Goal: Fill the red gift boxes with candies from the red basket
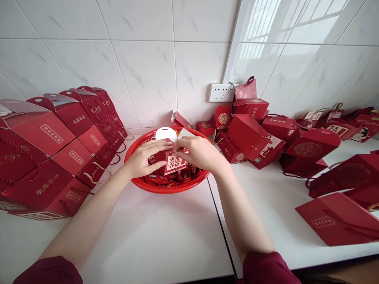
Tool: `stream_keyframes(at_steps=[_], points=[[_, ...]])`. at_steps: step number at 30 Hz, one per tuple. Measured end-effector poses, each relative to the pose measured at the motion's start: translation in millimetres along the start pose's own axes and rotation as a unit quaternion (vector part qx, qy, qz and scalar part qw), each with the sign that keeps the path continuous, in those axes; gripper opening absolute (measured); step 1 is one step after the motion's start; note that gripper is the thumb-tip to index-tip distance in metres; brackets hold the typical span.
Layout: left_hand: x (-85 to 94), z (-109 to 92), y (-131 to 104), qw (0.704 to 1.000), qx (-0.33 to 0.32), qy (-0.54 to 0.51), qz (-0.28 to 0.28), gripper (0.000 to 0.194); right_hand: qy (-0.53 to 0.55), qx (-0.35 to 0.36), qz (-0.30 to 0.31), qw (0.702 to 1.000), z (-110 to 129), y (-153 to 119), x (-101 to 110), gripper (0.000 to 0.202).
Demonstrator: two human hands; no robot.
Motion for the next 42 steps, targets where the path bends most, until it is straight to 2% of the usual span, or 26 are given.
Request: stream_keyframes(at_steps=[3,6,7,9,11,14,17,23,26,29,33,34,35,37,39,42], points=[[0.8,2.8,-0.8,1.000,0.016,0.001,-0.010,0.035,0.024,-0.021,-0.044,0.999,-7.1,0.6,13.2,0.024],[1.4,10.5,-3.0,0.999,0.051,0.002,-0.020,0.026,0.008,-0.109,-0.139,0.984,-35.6,-1.7,29.9,0.026],[1.3,12.4,-3.5,0.998,0.057,-0.002,-0.022,0.025,-0.006,-0.140,-0.147,0.979,-46.7,-2.8,30.8,0.026],[1.1,14.1,-3.9,0.998,0.058,-0.016,-0.025,0.022,-0.037,-0.179,-0.105,0.977,-64.6,-2.7,22.5,0.030],[1.1,14.5,-4.0,0.997,0.056,-0.037,-0.026,0.019,-0.045,-0.169,-0.025,0.984,-70.5,-0.9,6.9,0.046],[1.9,18.1,-5.1,0.994,0.082,-0.064,-0.028,0.022,-0.001,-0.098,0.059,0.993,-56.2,1.7,-11.5,0.070],[2.6,22.9,-6.8,0.990,0.116,-0.076,-0.029,0.028,0.035,-0.045,0.086,0.995,-35.1,4.1,-18.6,0.063],[2.6,27.6,-8.8,0.981,0.149,-0.114,-0.049,0.038,0.035,-0.048,0.067,0.996,-20.9,8.6,-19.8,0.037],[5.1,29.1,-10.6,0.979,0.166,-0.099,-0.071,0.040,0.042,-0.043,0.058,0.996,-19.0,10.6,-20.9,0.039],[9.7,27.8,-10.5,0.980,0.169,-0.059,-0.091,0.033,0.044,-0.045,0.051,0.997,-20.8,13.0,-25.1,0.043],[20.8,25.4,-10.2,0.978,0.147,0.027,-0.142,0.017,0.051,-0.072,0.018,0.996,-28.0,15.5,-31.4,0.026],[22.5,26.9,-11.4,0.976,0.147,0.039,-0.157,0.019,0.056,-0.073,0.011,0.996,-28.5,15.8,-32.9,0.027],[23.0,30.1,-13.3,0.973,0.152,0.042,-0.168,0.030,0.062,-0.070,0.005,0.996,-28.5,15.9,-34.3,0.027],[19.6,41.4,-18.8,0.967,0.180,0.017,-0.178,0.066,0.076,-0.065,-0.007,0.995,-28.5,15.8,-35.4,0.026],[10.4,56.3,-25.1,0.960,0.222,-0.044,-0.165,0.096,0.087,-0.070,-0.019,0.994,-30.6,15.5,-35.0,0.031],[-5.3,71.7,-31.9,0.940,0.277,-0.155,-0.127,0.109,0.105,-0.084,-0.032,0.990,-35.4,14.8,-34.1,0.054]])
Point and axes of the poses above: each hand's wrist, its own y-axis towards the middle knuckle, its own x-axis out of the back of the hand, z = x × y, the point moved 8 cm from there along y, towards the middle knuckle, and after that the axes turned 7 degrees about -x, right-handed, at the moved point
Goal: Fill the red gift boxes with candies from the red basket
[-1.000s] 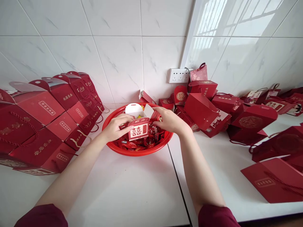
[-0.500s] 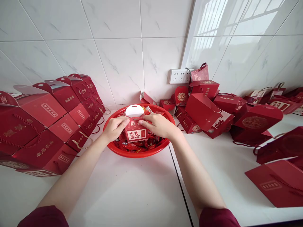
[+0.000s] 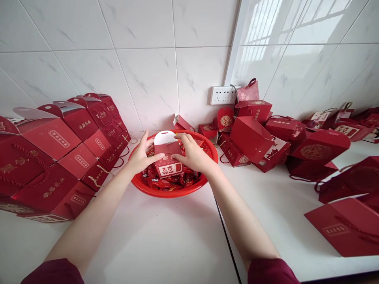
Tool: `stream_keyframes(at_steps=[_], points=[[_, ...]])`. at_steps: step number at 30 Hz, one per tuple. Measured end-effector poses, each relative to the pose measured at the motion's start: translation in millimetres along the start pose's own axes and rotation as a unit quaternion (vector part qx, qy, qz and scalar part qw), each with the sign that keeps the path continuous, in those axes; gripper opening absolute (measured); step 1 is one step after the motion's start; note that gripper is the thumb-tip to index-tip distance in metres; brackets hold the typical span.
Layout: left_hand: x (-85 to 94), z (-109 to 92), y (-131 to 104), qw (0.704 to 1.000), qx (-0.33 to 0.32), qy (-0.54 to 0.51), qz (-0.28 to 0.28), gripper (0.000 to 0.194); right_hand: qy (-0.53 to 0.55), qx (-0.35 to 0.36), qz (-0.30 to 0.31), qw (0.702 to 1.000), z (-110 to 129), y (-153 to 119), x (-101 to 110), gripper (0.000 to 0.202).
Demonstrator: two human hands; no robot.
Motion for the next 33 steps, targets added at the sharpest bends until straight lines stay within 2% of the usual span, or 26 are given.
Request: stream_keyframes(at_steps=[3,5,7,10,12,15,19,23,26,30,33], points=[[-4.3,-2.6,0.7,0.997,0.004,-0.063,0.038,0.097,0.027,-0.047,0.035,0.998,-9.3,0.6,-5.1,0.075],[-5.0,-13.0,1.9,0.994,-0.028,-0.086,0.058,0.080,0.048,-0.083,0.071,0.993,-15.9,0.7,-10.1,0.086],[-5.8,-23.6,2.8,0.991,-0.068,-0.085,0.080,0.058,0.065,-0.084,0.091,0.990,-16.8,1.3,-11.6,0.092],[-6.1,-33.6,2.7,0.988,-0.115,-0.036,0.097,0.035,0.068,-0.023,0.100,0.992,-8.4,2.5,-8.5,0.071],[-7.0,-36.0,1.7,0.988,-0.119,0.019,0.100,0.030,0.048,0.012,0.109,0.993,-3.5,1.7,-7.3,0.052],[-11.3,-41.2,-2.1,0.981,-0.122,0.106,0.111,0.036,-0.001,0.004,0.118,0.993,-6.2,0.5,-7.1,0.047],[-21.7,-46.6,-8.0,0.962,-0.141,0.178,0.151,0.069,-0.057,-0.011,0.111,0.992,-10.6,-0.6,-4.9,0.054],[-24.6,-40.3,-9.0,0.955,-0.128,0.216,0.162,0.079,-0.071,0.068,0.072,0.993,5.8,-2.4,2.4,0.057],[-23.2,-38.1,-8.6,0.953,-0.113,0.236,0.154,0.078,-0.081,0.107,0.095,0.986,16.9,-5.7,-2.9,0.057],[-22.7,-37.6,-8.6,0.950,-0.099,0.252,0.157,0.079,-0.107,0.045,0.136,0.984,10.2,-7.0,-15.3,0.065],[-20.7,-31.6,-7.3,0.957,-0.077,0.232,0.154,0.080,-0.142,0.011,0.116,0.983,5.2,-7.3,-17.0,0.059]])
Point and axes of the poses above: each hand's wrist, its own y-axis towards the middle knuckle, its own x-axis out of the back of the hand, z = x × y, the point moved 8 cm from there along y, towards the middle knuckle, and after that the axes turned 7 degrees about -x, right-handed, at the moved point
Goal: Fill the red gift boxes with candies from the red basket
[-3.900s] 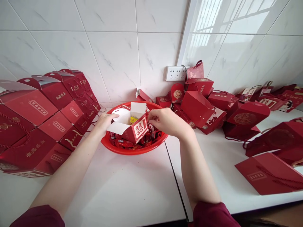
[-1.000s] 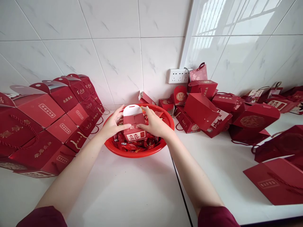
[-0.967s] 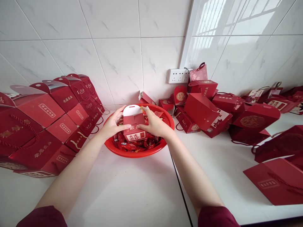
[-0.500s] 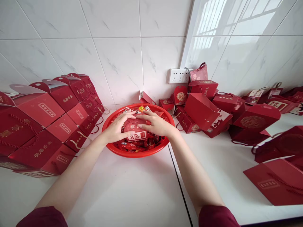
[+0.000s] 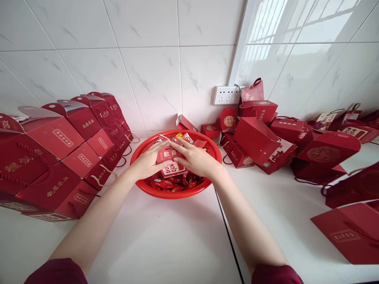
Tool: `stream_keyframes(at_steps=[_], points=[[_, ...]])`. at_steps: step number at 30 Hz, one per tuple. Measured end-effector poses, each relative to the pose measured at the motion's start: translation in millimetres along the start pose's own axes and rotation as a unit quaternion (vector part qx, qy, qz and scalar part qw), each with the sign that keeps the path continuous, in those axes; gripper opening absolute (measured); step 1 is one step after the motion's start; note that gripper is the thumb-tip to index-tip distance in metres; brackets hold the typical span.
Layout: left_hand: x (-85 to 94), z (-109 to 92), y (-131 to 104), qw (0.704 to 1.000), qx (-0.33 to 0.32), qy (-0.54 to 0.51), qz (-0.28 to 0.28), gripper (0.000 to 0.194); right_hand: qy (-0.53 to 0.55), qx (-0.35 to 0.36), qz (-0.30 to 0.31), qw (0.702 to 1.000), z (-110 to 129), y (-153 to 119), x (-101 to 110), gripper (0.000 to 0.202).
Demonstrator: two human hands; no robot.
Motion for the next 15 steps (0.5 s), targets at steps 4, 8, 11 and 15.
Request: stream_keyframes(at_steps=[4,8,11,15], points=[[-0.4,7.5,0.3,0.999,0.022,-0.033,-0.004,0.083,-0.017,-0.027,0.002,0.999,-3.0,-0.4,-3.7,0.045],[0.3,-1.3,0.5,0.999,-0.002,-0.032,0.008,0.077,0.026,-0.028,0.025,0.999,-6.5,0.3,-7.0,0.043],[1.6,-2.2,-0.9,0.999,-0.003,-0.041,0.021,0.070,0.090,0.005,0.001,0.996,-9.9,1.7,-2.2,0.053],[3.6,6.2,-3.1,0.996,-0.023,-0.070,0.059,0.063,0.167,-0.003,-0.026,0.986,-25.9,6.0,-1.1,0.095]])
Point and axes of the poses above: each hand's wrist, its own y-axis towards the middle knuckle, its own x-axis out of the back of the hand, z = x × y, the point moved 8 cm from there along y, towards the middle knuckle, and after that the axes turned 7 degrees about -x, right-handed, at the moved point
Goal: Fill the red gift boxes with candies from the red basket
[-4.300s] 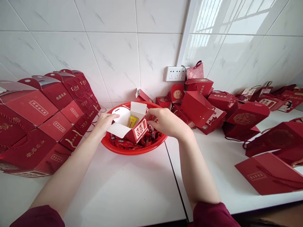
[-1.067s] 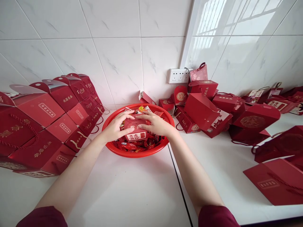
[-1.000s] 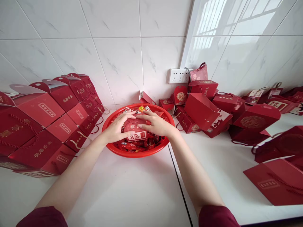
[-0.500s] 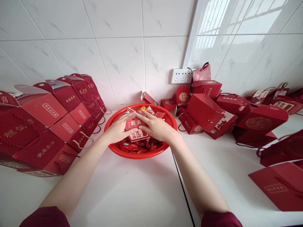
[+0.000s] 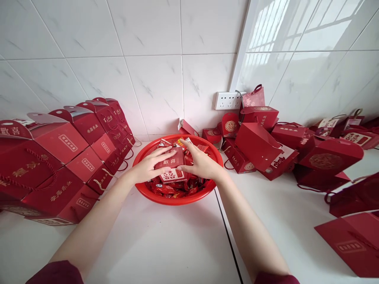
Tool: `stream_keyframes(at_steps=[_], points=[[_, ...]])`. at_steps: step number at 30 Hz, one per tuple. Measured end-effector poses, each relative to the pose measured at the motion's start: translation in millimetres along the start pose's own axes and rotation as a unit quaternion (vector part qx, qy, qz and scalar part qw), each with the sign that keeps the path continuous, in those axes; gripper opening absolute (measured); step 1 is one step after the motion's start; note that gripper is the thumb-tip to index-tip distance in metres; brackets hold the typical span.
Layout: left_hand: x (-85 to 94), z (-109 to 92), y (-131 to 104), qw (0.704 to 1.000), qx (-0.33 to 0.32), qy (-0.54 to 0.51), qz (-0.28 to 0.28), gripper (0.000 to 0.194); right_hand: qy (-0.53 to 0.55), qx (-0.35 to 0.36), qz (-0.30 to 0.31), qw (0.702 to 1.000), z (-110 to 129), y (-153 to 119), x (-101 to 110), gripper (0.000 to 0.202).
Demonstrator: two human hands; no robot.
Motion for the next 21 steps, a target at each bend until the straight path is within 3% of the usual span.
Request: stream_keyframes(at_steps=[3,6,10,14,16,18,21], points=[[2.5,-1.2,-2.9,0.999,-0.026,-0.015,0.042,0.060,0.032,-0.020,0.048,0.998,-8.4,3.0,-10.3,0.114],[2.9,-10.3,-7.9,0.998,0.029,-0.007,0.061,0.058,0.024,-0.004,0.039,0.999,-1.9,3.8,-13.7,0.117],[3.7,-31.7,-18.6,0.983,0.183,0.031,-0.006,0.078,-0.020,0.011,-0.032,0.999,19.3,-0.4,-9.2,0.115],[9.9,-53.8,-17.2,0.978,0.171,0.059,-0.108,0.074,-0.030,0.010,-0.085,0.996,42.3,-8.6,-1.0,0.106],[23.8,-53.0,-14.6,0.976,0.135,0.065,-0.157,0.063,-0.017,0.030,-0.116,0.993,53.5,-13.6,8.4,0.098],[48.6,-44.4,-12.2,0.972,0.099,0.066,-0.203,0.056,-0.004,0.056,-0.137,0.989,62.0,-18.6,19.1,0.090],[109.0,-17.1,-12.2,0.940,0.091,0.100,-0.314,0.052,-0.017,0.069,-0.162,0.984,65.2,-24.9,36.6,0.081]])
Point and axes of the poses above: each hand's wrist, its own y-axis towards the middle knuckle, its own x-axis out of the back of the hand, z = x × y, the point moved 8 cm from there along y, towards the middle knuckle, and after that the axes turned 7 degrees about -x, right-handed, at the moved point
